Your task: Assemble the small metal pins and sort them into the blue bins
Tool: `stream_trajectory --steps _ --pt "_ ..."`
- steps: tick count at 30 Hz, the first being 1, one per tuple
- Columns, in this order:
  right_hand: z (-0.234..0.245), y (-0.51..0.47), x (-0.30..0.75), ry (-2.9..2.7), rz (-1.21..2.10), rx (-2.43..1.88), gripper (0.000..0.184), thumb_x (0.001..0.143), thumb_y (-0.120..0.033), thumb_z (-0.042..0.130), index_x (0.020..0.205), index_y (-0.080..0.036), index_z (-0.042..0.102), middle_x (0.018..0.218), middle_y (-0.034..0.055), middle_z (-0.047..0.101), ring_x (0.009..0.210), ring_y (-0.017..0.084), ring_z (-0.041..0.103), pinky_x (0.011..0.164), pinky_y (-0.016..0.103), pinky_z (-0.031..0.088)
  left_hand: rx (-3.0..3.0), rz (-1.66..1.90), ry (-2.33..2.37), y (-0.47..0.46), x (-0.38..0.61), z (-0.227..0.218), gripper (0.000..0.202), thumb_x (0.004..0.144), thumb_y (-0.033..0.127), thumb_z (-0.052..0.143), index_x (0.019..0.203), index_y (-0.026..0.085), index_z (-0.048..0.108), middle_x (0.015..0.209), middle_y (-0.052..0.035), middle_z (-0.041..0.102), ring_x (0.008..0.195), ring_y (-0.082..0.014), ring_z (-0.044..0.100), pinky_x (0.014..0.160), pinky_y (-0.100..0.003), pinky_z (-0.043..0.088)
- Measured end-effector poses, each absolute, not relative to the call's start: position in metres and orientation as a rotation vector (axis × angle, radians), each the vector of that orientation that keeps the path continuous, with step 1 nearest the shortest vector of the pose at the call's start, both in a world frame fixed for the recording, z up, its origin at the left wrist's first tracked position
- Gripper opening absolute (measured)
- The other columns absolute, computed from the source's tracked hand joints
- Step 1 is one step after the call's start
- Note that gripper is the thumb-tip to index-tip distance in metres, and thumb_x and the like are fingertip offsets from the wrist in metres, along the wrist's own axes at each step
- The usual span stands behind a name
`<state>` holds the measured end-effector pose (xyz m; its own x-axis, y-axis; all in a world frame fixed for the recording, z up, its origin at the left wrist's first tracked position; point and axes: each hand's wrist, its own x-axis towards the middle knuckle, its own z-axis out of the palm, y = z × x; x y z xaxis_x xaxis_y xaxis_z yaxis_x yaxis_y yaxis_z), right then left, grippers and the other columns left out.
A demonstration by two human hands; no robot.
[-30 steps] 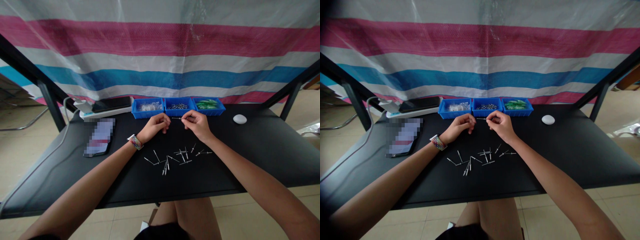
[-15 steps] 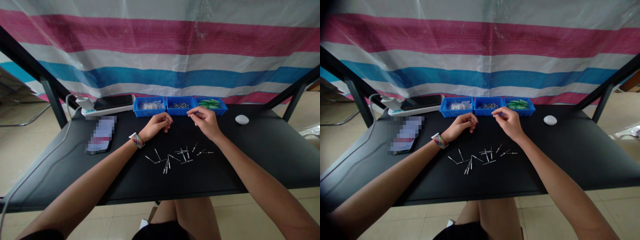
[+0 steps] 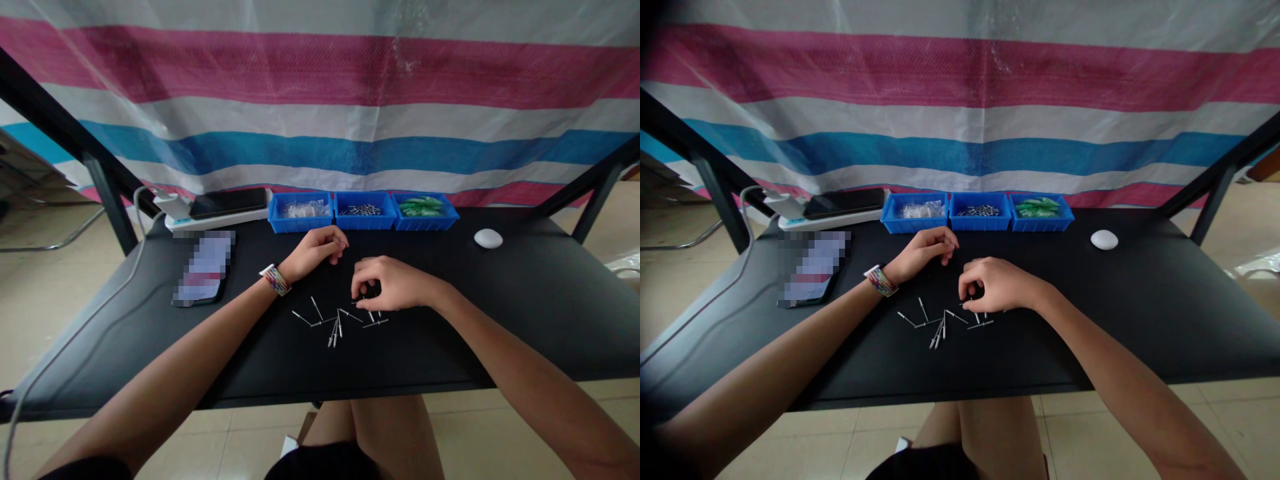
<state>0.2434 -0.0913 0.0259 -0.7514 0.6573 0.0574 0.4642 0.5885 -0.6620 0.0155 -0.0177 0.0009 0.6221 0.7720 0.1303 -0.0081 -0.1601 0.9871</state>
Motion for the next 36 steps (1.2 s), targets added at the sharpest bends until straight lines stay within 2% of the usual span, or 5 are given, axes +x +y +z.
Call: stream_trajectory --steps 12,17,22,28,36 --pt "0.026 -0.089 0.243 -2.317 0.849 -1.05 0.012 0.087 -0.007 0.072 0.089 -0.018 0.075 0.083 -0.0003 0.061 0.069 0.012 0.054 0.064 0.027 0.043 1.617 0.763 0.676 -0.017 0.016 0.001 0.016 0.091 0.029 0.069 0.092 0.014 0.067 0.073 0.0006 0.063 0.061 -0.0101 0.06 0.06 -0.022 0.048" --pt "0.034 -0.092 0.249 -2.454 0.968 -0.946 0.024 0.085 -0.005 0.072 0.097 -0.023 0.082 0.101 0.0034 0.064 0.085 0.016 0.062 0.076 0.029 0.049 1.621 0.752 0.674 -0.016 0.016 -0.001 0.016 0.091 0.03 0.068 0.093 0.014 0.067 0.074 0.0001 0.064 0.061 -0.0103 0.06 0.059 -0.022 0.049" --pt "0.029 -0.095 0.244 -2.496 0.897 -0.979 0.016 0.086 -0.009 0.074 0.092 -0.022 0.081 0.1 0.0034 0.064 0.084 0.016 0.063 0.078 0.032 0.049 1.621 0.749 0.681 -0.016 0.015 -0.002 0.017 0.091 0.031 0.069 0.094 0.014 0.068 0.075 0.0003 0.063 0.062 -0.0101 0.06 0.06 -0.022 0.049" --pt "0.027 -0.092 0.242 -2.302 0.852 -0.974 0.013 0.084 -0.007 0.072 0.086 -0.02 0.074 0.093 0.0011 0.064 0.073 0.012 0.056 0.068 0.028 0.046 1.632 0.747 0.678 -0.016 0.014 -0.001 0.019 0.092 0.034 0.069 0.094 0.014 0.068 0.075 -0.0001 0.064 0.063 -0.0109 0.061 0.061 -0.022 0.049" --pt "0.016 -0.079 0.244 -1.87 0.781 -1.131 0.004 0.085 -0.019 0.072 0.084 -0.02 0.068 0.081 -0.0001 0.061 0.061 0.011 0.051 0.056 0.027 0.041 1.679 0.679 0.654 -0.019 0.014 0.005 0.028 0.095 0.039 0.062 0.085 0.014 0.068 0.076 -0.0029 0.066 0.066 -0.0122 0.061 0.064 -0.024 0.051"
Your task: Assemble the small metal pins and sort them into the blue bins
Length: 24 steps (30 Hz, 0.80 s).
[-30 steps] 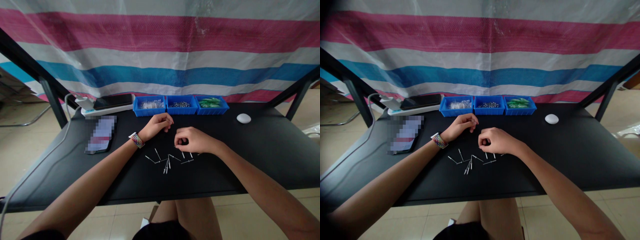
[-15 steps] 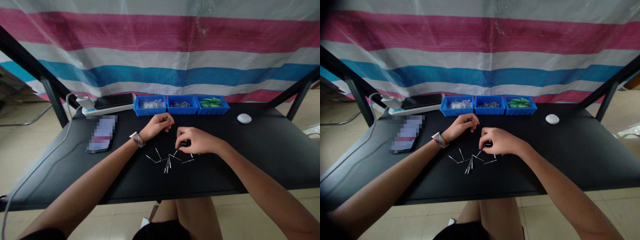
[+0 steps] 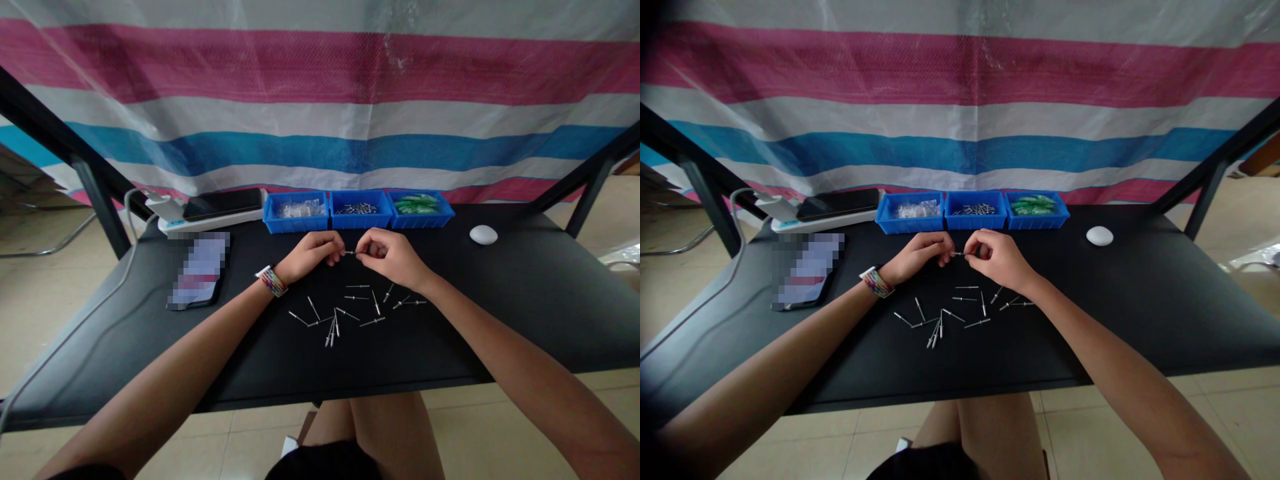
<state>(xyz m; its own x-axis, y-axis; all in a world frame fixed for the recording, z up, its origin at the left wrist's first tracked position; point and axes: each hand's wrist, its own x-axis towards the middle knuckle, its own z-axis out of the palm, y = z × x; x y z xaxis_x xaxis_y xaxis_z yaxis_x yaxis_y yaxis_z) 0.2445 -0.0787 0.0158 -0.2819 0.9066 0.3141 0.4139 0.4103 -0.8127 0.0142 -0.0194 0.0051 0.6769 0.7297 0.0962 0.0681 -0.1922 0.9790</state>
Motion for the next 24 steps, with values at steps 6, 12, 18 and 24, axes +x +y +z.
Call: stream_trajectory --steps 6,12,18,24 --pt "0.015 -0.078 0.242 -1.846 0.751 -1.153 0.008 0.086 -0.025 0.074 0.083 -0.02 0.069 0.082 0.001 0.061 0.06 0.011 0.049 0.056 0.028 0.04 1.674 0.669 0.656 -0.02 0.015 0.005 0.021 0.089 0.035 0.067 0.084 0.014 0.068 0.078 -0.0022 0.068 0.066 -0.0112 0.061 0.064 -0.023 0.051" --pt "0.011 -0.075 0.244 -1.729 0.913 -1.196 0.017 0.084 -0.03 0.079 0.094 -0.019 0.069 0.083 0.0006 0.065 0.061 0.012 0.054 0.055 0.027 0.04 1.661 0.73 0.668 -0.019 0.015 0.006 0.016 0.085 0.029 0.073 0.086 0.014 0.068 0.076 -0.0002 0.064 0.063 -0.0097 0.059 0.061 -0.022 0.049" --pt "0.007 -0.069 0.252 -1.648 1.068 -1.19 0.029 0.096 -0.043 0.068 0.08 -0.018 0.067 0.077 0.0011 0.066 0.057 0.011 0.056 0.053 0.026 0.043 1.658 0.777 0.692 -0.021 0.016 0.008 0.023 0.085 0.032 0.078 0.086 0.013 0.066 0.076 0.0005 0.064 0.062 -0.0084 0.058 0.06 -0.021 0.048" --pt "0.007 -0.068 0.251 -1.597 1.132 -1.151 0.029 0.092 -0.045 0.074 0.083 -0.018 0.07 0.079 0.0026 0.07 0.06 0.013 0.063 0.056 0.026 0.05 1.643 0.776 0.693 -0.019 0.015 0.006 0.027 0.085 0.034 0.081 0.09 0.014 0.064 0.07 0.0028 0.061 0.059 -0.0083 0.058 0.059 -0.02 0.045"
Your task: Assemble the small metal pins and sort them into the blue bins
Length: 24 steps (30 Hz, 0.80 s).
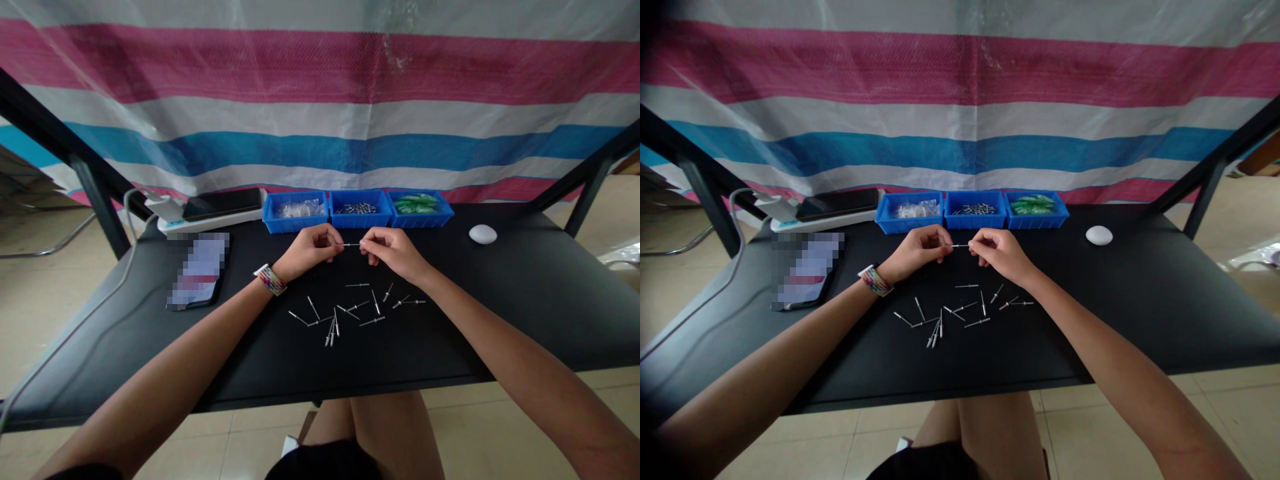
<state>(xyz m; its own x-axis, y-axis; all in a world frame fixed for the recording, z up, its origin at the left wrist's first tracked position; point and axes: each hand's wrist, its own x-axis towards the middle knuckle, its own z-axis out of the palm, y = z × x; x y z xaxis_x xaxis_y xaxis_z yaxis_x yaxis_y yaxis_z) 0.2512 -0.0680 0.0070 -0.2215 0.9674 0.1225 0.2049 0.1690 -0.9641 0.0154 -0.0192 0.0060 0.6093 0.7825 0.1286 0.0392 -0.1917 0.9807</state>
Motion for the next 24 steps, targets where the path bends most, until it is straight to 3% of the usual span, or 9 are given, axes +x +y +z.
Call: stream_trajectory --steps 4,9,19,24 --pt "0.0085 -0.0689 0.2495 -1.564 1.099 -1.126 0.027 0.088 -0.044 0.079 0.087 -0.019 0.07 0.076 0.0007 0.067 0.06 0.013 0.063 0.058 0.027 0.053 1.572 0.78 0.656 -0.0175 0.0148 0.0026 0.026 0.088 0.036 0.077 0.097 0.015 0.064 0.073 0.0018 0.063 0.06 -0.0099 0.059 0.06 -0.022 0.048" --pt "0.0088 -0.0684 0.2475 -1.511 1.046 -1.11 0.029 0.083 -0.044 0.083 0.087 -0.02 0.068 0.081 0.0004 0.066 0.06 0.013 0.063 0.057 0.028 0.054 1.575 0.744 0.674 -0.0176 0.0143 0.0031 0.032 0.096 0.045 0.064 0.089 0.013 0.068 0.074 -0.0027 0.064 0.064 -0.0121 0.061 0.062 -0.024 0.051" --pt "0.0057 -0.0668 0.2488 -1.486 1.054 -1.13 0.027 0.079 -0.036 0.083 0.095 -0.02 0.068 0.09 0.0009 0.067 0.061 0.011 0.064 0.056 0.026 0.055 1.64 0.773 0.675 -0.0193 0.0152 0.0052 0.019 0.088 0.031 0.073 0.088 0.014 0.068 0.075 0.0005 0.063 0.062 -0.0092 0.059 0.061 -0.022 0.048" --pt "0.0076 -0.0665 0.2517 -1.513 1.119 -1.186 0.025 0.09 -0.043 0.072 0.086 -0.019 0.068 0.081 0.0022 0.069 0.057 0.011 0.062 0.051 0.024 0.049 1.653 0.8 0.668 -0.0206 0.0156 0.0067 0.02 0.086 0.032 0.076 0.085 0.014 0.066 0.076 0.0007 0.063 0.062 -0.009 0.059 0.061 -0.022 0.048"
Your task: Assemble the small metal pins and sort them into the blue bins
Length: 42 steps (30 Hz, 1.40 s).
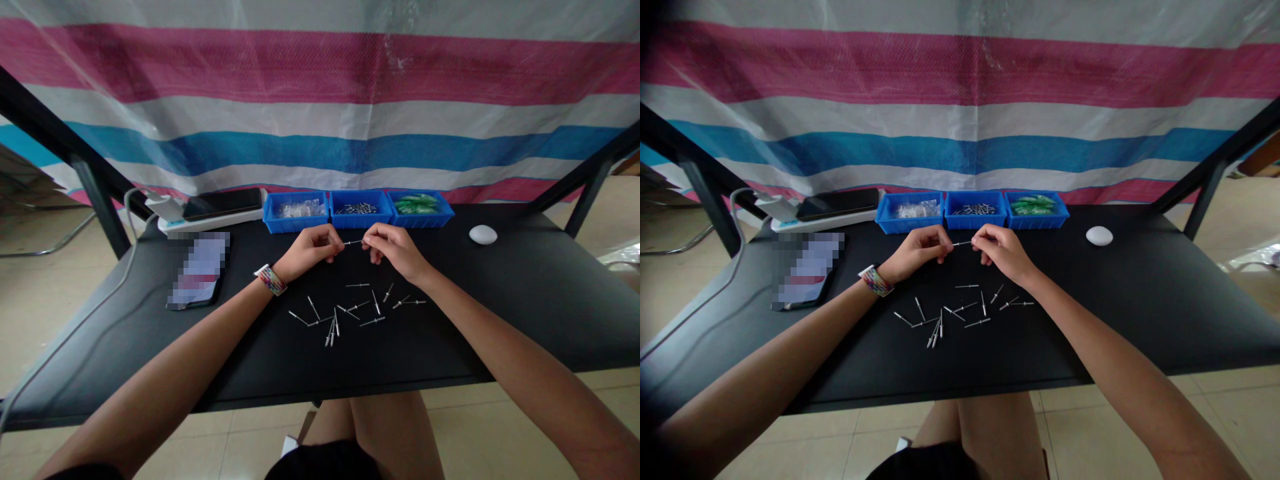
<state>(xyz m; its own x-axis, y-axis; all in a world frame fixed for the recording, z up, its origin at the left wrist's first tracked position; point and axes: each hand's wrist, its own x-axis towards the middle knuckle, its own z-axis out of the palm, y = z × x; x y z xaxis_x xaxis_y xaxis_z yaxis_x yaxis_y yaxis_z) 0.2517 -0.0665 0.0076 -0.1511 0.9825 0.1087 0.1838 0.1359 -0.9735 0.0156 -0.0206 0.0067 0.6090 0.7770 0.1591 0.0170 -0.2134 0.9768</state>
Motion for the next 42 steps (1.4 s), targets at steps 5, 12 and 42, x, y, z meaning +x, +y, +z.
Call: stream_trajectory --steps 5,12,42 --pt "0.007 -0.067 0.251 -1.549 1.131 -1.158 0.029 0.09 -0.046 0.074 0.081 -0.019 0.068 0.078 0.0023 0.07 0.057 0.012 0.062 0.054 0.026 0.05 1.655 0.796 0.669 -0.02 0.015 0.004 0.024 0.085 0.034 0.079 0.083 0.014 0.065 0.074 0.0006 0.063 0.062 -0.0093 0.059 0.061 -0.022 0.047" --pt "0.013 -0.067 0.25 -1.458 1.027 -1.122 0.026 0.085 -0.043 0.078 0.079 -0.02 0.068 0.072 0.0004 0.066 0.056 0.013 0.06 0.055 0.027 0.05 1.646 0.752 0.669 -0.019 0.015 0.004 0.024 0.086 0.033 0.079 0.089 0.014 0.065 0.07 0.0022 0.062 0.062 -0.0089 0.059 0.062 -0.021 0.046" --pt "0.018 -0.07 0.26 -2.267 0.821 -1.072 0.008 0.085 -0.016 0.075 0.079 -0.018 0.069 0.079 0.0001 0.064 0.066 0.012 0.057 0.063 0.027 0.045 1.64 0.755 0.67 -0.02 0.016 0.005 0.023 0.092 0.036 0.07 0.098 0.014 0.065 0.074 0.0004 0.064 0.061 -0.0109 0.059 0.06 -0.022 0.049"
